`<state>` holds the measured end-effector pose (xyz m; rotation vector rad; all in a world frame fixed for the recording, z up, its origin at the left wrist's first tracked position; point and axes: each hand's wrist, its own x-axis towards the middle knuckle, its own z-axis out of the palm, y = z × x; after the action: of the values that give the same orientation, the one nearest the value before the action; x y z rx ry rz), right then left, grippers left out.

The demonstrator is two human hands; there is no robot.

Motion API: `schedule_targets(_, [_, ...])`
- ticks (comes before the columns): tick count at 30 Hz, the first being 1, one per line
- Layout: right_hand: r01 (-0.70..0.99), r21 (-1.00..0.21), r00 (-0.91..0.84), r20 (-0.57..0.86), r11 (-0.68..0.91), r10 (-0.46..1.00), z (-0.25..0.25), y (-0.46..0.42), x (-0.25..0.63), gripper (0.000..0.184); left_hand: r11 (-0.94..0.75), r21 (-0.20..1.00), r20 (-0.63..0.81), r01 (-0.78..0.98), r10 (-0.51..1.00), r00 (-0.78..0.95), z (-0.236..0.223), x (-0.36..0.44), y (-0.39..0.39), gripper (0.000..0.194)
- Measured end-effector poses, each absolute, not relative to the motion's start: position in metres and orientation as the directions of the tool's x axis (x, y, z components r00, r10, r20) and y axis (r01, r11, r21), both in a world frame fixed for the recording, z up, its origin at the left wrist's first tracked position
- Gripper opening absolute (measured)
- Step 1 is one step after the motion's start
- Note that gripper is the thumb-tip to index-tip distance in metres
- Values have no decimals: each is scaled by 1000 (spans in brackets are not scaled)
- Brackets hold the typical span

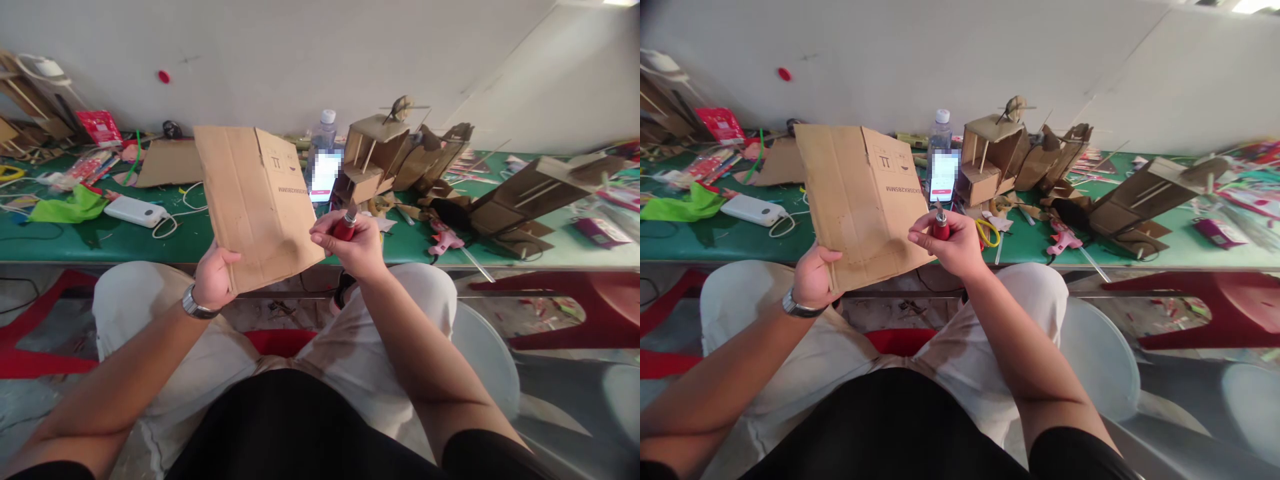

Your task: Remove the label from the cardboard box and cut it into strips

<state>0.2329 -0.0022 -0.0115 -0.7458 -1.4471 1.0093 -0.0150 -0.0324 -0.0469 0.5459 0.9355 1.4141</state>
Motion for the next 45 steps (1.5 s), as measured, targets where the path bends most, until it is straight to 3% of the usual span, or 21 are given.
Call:
schedule_targets(12, [-50,-904,-92,428,425,899,-7,-2,234,47,137,787,-235,-601,968,-87,-38,-10,-34,56])
schedule_targets(17, [-24,-911,-84,411,411,908,-6,-1,237,38,121,770,-238,-627,965,-106,-32,-14,-31,53])
schedule_targets(21, [25,-914,-45,404,405,914,-5,0,242,31,14,743,-216,-669,951,-220,-19,-29,-21,53])
schedule_targets(26, [-13,-913,-116,406,407,907,-4,0,248,31,-116,721,-110,-683,954,-278,-14,-48,-11,54])
schedule_targets(31, [-28,-924,-127,382,382,915,-3,1,248,41,-32,689,-170,-724,964,-204,-17,-48,-12,55])
schedule_targets(38, [92,-946,-10,311,310,950,-9,9,249,31,35,688,-135,-724,988,-80,-15,-45,-19,65])
schedule_targets(45, [-63,-974,-31,221,218,975,-14,14,248,42,69,713,-141,-698,989,-47,-19,-42,-22,68])
